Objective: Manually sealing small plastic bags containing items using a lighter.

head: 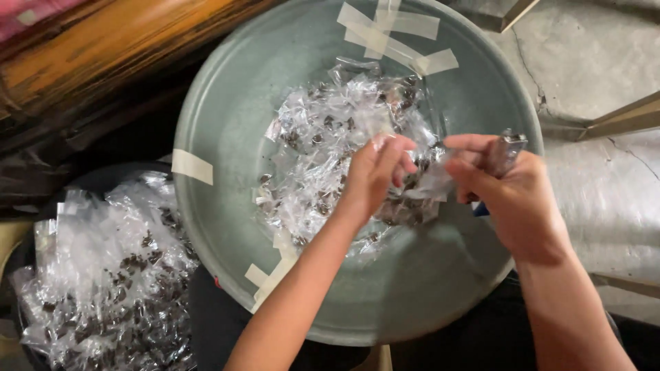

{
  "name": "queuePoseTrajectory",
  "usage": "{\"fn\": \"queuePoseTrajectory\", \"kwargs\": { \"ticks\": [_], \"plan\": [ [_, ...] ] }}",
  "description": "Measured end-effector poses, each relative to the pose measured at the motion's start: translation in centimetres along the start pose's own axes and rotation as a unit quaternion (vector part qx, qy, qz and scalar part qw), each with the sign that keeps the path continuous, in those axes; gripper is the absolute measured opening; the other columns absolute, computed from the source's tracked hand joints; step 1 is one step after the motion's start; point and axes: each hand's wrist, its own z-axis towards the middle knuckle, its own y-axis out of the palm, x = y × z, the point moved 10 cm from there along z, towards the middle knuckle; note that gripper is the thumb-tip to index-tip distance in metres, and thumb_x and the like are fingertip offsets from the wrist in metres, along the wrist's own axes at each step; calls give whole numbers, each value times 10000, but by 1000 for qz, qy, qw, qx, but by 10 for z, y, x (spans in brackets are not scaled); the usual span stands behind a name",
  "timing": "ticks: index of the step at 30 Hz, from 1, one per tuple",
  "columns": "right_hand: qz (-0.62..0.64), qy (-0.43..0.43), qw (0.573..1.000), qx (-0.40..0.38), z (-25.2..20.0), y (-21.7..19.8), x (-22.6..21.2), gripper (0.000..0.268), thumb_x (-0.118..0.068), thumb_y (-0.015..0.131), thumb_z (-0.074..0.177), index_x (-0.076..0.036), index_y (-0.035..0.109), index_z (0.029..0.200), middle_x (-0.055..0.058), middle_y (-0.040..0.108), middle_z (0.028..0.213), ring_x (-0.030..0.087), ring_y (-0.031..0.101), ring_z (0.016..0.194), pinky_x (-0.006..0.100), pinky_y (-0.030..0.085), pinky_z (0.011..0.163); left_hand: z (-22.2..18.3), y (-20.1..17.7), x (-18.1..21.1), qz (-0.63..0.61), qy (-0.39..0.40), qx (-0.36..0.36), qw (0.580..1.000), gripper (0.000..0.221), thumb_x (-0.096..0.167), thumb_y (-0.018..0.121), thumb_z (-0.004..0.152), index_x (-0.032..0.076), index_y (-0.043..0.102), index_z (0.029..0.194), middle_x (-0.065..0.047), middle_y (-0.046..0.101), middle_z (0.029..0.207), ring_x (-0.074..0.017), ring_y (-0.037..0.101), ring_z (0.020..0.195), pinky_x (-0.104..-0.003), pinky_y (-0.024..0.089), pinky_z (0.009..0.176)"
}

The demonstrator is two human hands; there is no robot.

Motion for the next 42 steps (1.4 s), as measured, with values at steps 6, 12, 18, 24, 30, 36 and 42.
{"fn": "queuePoseTrajectory", "kwargs": {
  "ticks": [6,12,18,24,30,36,42],
  "plan": [
    [200,92,974,-58,4,33,18,576,-191,754,862,69,610,1355,10,584,689,124,503,544,277,455,532,-35,-6,40,16,148,36,988,450,462,398,1016,101,660,1080,-68,697,857,-173,650,714,-313,552,689],
    [303,60,949,-56,5,30,16,110,-127,714,962,-27,680,991,76,583,690,171,550,586,281,499,570,-44,0,52,102,249,-23,963,585,483,262,1082,60,607,1292,-179,628,1358,-338,561,1340,-495,380,1195],
    [115,-22,992,-51,-3,15,-7,105,-55,765,912,-50,679,972,77,685,791,120,599,653,228,497,632,-41,-12,54,47,198,-82,976,349,387,371,1093,166,641,1084,16,593,787,-109,558,673,-257,471,609],
    [147,-83,966,-194,-7,31,-20,616,-108,689,913,90,521,1472,36,636,835,106,601,685,214,512,614,-53,21,44,-7,163,-233,959,738,708,368,940,50,701,963,-84,648,892,-239,670,849,-315,523,699],
    [103,-54,984,-133,-7,15,3,124,-5,747,890,-33,745,1010,89,759,898,137,662,701,248,566,641,-84,54,63,86,321,-245,911,657,741,287,964,147,568,949,78,438,639,-69,479,487,-167,411,432],
    [-5,-81,994,66,-20,-44,5,142,-116,757,991,-114,667,1100,36,674,1029,99,617,832,189,503,780,-66,67,-98,307,40,-293,905,248,323,468,1062,101,574,1092,-19,591,710,-167,557,523,-304,450,437],
    [35,-77,994,72,-17,-52,4,137,-39,648,819,-121,598,916,35,611,993,95,563,803,179,462,681,-1,-92,-114,386,-218,3,896,290,80,340,1112,154,482,870,50,439,720,-111,387,594,-271,438,594]
  ]
}}
